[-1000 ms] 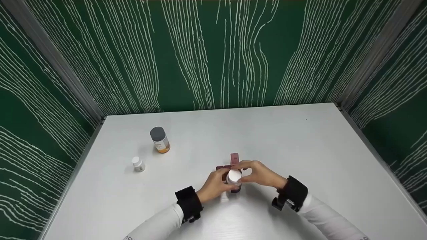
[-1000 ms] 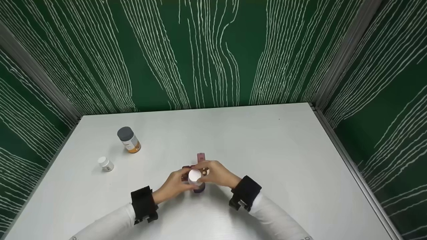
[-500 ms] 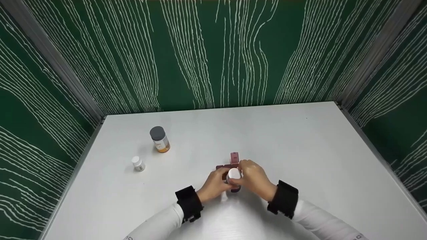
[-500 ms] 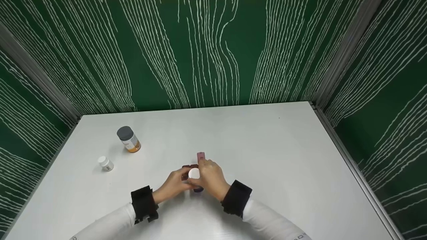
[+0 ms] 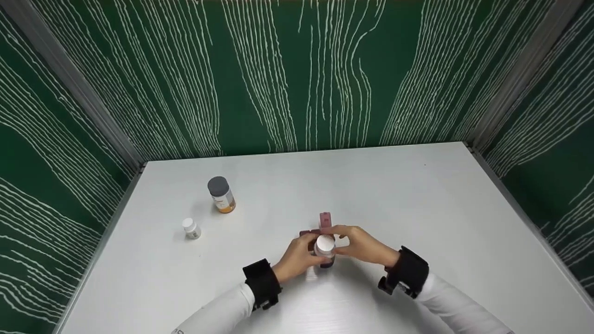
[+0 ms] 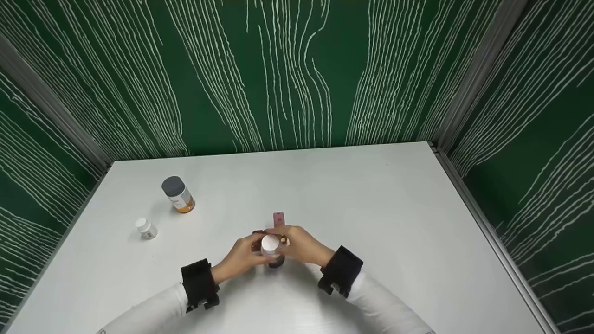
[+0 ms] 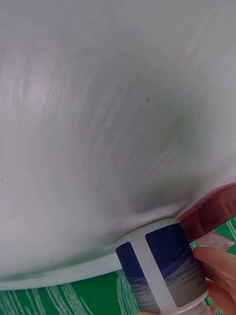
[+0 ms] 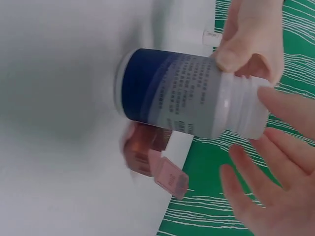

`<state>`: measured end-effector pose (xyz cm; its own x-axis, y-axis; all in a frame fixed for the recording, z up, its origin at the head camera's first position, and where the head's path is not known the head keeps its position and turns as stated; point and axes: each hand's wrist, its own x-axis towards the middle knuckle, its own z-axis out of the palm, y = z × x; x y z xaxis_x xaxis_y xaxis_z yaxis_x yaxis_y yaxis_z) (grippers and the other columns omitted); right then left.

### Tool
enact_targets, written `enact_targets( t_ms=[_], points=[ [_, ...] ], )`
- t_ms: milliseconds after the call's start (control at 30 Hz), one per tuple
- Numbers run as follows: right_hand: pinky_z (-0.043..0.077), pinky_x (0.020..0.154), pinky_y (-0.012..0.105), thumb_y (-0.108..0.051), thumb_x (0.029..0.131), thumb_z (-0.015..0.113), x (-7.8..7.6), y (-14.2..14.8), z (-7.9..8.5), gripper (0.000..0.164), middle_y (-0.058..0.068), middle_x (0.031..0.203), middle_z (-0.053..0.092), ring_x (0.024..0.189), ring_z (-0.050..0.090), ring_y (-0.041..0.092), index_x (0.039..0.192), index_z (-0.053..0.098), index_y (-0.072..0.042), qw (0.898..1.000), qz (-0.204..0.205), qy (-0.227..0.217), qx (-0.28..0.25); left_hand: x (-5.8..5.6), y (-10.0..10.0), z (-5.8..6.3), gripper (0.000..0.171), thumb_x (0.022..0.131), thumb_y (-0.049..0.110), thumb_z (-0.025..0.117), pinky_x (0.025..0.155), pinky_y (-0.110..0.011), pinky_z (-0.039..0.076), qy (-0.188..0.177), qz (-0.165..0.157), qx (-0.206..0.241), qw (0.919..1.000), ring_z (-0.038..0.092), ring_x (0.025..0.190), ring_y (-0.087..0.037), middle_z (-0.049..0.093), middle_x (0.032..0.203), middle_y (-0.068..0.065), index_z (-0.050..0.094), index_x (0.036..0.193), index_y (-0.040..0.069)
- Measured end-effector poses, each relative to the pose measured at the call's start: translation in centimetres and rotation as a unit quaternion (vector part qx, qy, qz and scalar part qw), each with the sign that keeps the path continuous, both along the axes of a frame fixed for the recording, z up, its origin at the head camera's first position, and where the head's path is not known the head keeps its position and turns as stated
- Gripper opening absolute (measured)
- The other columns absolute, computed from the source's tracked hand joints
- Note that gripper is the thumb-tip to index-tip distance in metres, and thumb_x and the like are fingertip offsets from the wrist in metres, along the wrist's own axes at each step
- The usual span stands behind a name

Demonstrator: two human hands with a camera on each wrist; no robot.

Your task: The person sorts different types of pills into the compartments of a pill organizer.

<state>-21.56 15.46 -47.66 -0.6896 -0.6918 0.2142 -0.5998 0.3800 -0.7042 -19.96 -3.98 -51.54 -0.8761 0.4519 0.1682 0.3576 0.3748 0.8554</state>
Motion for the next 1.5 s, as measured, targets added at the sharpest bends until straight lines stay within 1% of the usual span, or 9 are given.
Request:
enact_targets(
  t_ms=[333, 467, 633, 767, 867, 1000, 1200, 1333, 1500],
  points=[
    [0.046, 0.069, 0.031, -0.010, 0.063, 0.077, 0.7, -1.7, -0.6, 0.037, 0.003, 0.089, 0.057, 0.080, 0.051, 0.015, 0.097, 0.065, 0.000, 0.992, -0.115, 0.051, 0.000, 0.0, 0.3, 0.2, 0.049, 0.070, 0.019, 0.074, 0.080, -0.021, 0.045, 0.007, 0.013, -0.002, 0.9999, 0.056, 0.096, -0.013, 0.060, 0.107, -0.007, 0.056, 0.112, 0.002],
    [0.038, 0.053, 0.023, -0.024, 0.061, 0.079, 1.2, -2.8, -0.8, 0.032, -0.003, 0.066, 0.047, 0.062, 0.043, 0.010, 0.073, 0.055, -0.005, 0.970, -0.198, 0.131, 0.049, -0.1, 0.3, 0.2, 0.049, 0.070, 0.021, 0.074, 0.078, -0.021, 0.045, 0.020, 0.013, -0.011, 0.9996, 0.055, 0.092, -0.011, 0.061, 0.104, -0.007, 0.056, 0.112, 0.003],
    [0.036, 0.043, 0.024, -0.051, 0.063, 0.071, 1.4, -3.0, -1.0, 0.053, -0.001, 0.060, 0.041, 0.053, 0.039, 0.012, 0.074, 0.050, -0.004, 0.936, -0.228, 0.228, 0.143, -0.2, 0.4, 0.1, 0.050, 0.070, 0.022, 0.075, 0.076, -0.019, 0.045, 0.039, 0.014, -0.024, 0.9989, 0.056, 0.089, -0.012, 0.060, 0.102, -0.008, 0.057, 0.112, 0.001],
    [0.048, 0.064, 0.036, -0.044, 0.071, 0.068, 1.0, -1.7, -0.3, 0.057, 0.010, 0.084, 0.058, 0.075, 0.055, 0.024, 0.099, 0.055, 0.004, 0.976, -0.128, 0.130, 0.122, -0.1, 0.4, 0.0, 0.049, 0.071, 0.020, 0.074, 0.080, -0.020, 0.045, 0.039, 0.009, -0.017, 0.9990, 0.056, 0.096, -0.014, 0.060, 0.107, -0.010, 0.056, 0.111, 0.000],
    [0.042, 0.086, 0.044, -0.022, 0.078, 0.067, 0.5, -0.6, 0.5, 0.051, 0.019, 0.111, 0.056, 0.103, 0.052, 0.032, 0.117, 0.050, 0.006, 0.997, -0.037, 0.024, 0.067, -0.1, 0.3, 0.1, 0.049, 0.071, 0.020, 0.074, 0.080, -0.020, 0.045, 0.024, 0.006, -0.008, 0.9997, 0.056, 0.097, -0.014, 0.060, 0.108, -0.009, 0.055, 0.112, 0.000],
    [0.040, 0.090, 0.040, -0.007, 0.078, 0.065, -0.1, 0.1, 0.8, 0.040, 0.015, 0.115, 0.056, 0.108, 0.050, 0.030, 0.115, 0.054, 0.004, 1.000, 0.006, -0.009, 0.027, 0.0, 0.1, 0.1, 0.050, 0.071, 0.021, 0.074, 0.079, -0.020, 0.045, 0.002, 0.005, -0.006, 1.0000, 0.056, 0.096, -0.013, 0.059, 0.107, -0.008, 0.054, 0.113, 0.000],
    [0.046, 0.071, 0.028, -0.015, 0.072, 0.071, 0.1, -0.7, 0.3, 0.035, 0.002, 0.090, 0.061, 0.083, 0.055, 0.016, 0.103, 0.064, -0.001, 0.998, -0.051, 0.032, 0.033, 0.1, 0.2, 0.0, 0.051, 0.070, 0.020, 0.074, 0.081, -0.020, 0.044, 0.001, 0.009, 0.001, 1.0000, 0.055, 0.098, -0.013, 0.060, 0.109, -0.007, 0.055, 0.113, 0.002],
    [0.039, 0.055, 0.024, -0.029, 0.068, 0.074, 0.7, -1.8, 0.0, 0.027, -0.005, 0.066, 0.053, 0.063, 0.046, 0.010, 0.074, 0.063, -0.005, 0.980, -0.139, 0.113, 0.084, 0.1, 0.3, 0.0, 0.050, 0.070, 0.019, 0.075, 0.080, -0.018, 0.044, 0.019, 0.013, 0.006, 0.9997, 0.057, 0.096, -0.012, 0.061, 0.107, -0.007, 0.056, 0.113, 0.002],
    [0.034, 0.044, 0.025, -0.046, 0.068, 0.069, 1.3, -2.9, -0.6, 0.043, -0.007, 0.047, 0.041, 0.045, 0.037, 0.009, 0.054, 0.047, -0.011, 0.937, -0.220, 0.227, 0.148, 0.1, 0.2, -0.1, 0.048, 0.071, 0.020, 0.074, 0.078, -0.019, 0.046, 0.038, 0.014, -0.009, 0.9991, 0.057, 0.092, -0.012, 0.061, 0.103, -0.007, 0.057, 0.112, 0.003]
  ],
)
